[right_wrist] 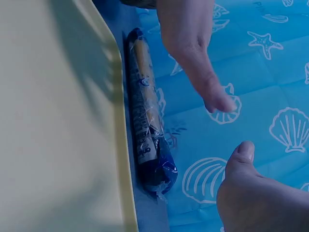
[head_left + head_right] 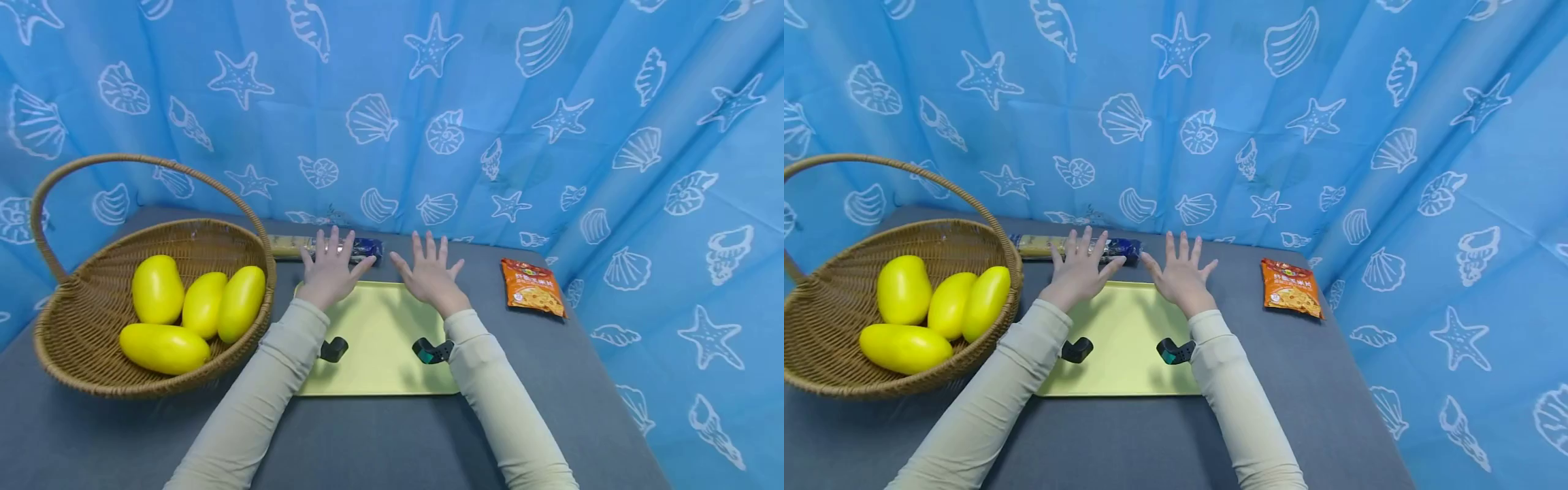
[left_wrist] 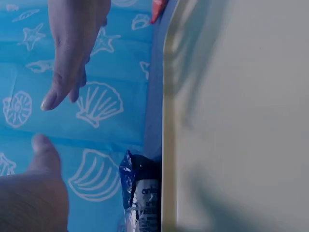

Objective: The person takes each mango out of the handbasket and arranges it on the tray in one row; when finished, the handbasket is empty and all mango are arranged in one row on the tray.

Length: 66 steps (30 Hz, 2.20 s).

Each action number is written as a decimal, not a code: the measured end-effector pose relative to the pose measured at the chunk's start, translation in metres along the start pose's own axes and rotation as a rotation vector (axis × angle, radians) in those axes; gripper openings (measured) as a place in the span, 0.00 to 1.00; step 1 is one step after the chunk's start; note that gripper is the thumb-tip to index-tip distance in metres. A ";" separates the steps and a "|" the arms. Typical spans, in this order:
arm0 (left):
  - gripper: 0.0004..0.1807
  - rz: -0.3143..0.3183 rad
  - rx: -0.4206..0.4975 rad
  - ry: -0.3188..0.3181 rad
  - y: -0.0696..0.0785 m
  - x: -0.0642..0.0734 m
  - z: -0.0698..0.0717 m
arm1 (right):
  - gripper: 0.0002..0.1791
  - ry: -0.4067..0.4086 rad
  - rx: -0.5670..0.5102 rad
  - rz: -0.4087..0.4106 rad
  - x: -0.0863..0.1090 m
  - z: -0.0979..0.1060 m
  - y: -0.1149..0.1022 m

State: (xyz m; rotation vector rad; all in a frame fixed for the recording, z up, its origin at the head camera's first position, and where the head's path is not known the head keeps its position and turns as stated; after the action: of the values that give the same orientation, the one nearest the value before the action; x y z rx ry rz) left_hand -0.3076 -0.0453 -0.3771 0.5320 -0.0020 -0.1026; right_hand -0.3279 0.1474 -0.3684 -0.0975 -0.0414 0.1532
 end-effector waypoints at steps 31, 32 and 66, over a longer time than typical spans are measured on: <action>0.18 -0.364 -0.025 0.239 -0.015 0.215 0.111 | 0.46 -0.279 -0.078 0.230 0.096 -0.034 0.084; 0.17 -0.354 -0.024 0.256 -0.020 0.216 0.119 | 0.45 -0.281 -0.070 0.229 0.096 -0.035 0.084; 0.45 0.161 -0.055 -0.220 -0.167 0.130 0.198 | 0.43 -0.201 -0.093 0.258 0.095 -0.041 0.083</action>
State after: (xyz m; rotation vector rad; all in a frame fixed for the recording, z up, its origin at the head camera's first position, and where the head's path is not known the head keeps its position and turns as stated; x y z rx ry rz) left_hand -0.1999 -0.3013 -0.2942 0.4618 -0.2556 -0.0031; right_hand -0.2450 0.2400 -0.4140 -0.1798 -0.2371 0.4185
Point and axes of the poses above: each hand's wrist, its own x-axis away from the middle knuckle, its own z-axis out of the back of the hand, y = z × x, the point moved 4 cm from there along -x, towards the middle knuckle, and after that the axes turned 8 degrees about x, right-handed, at the moved point
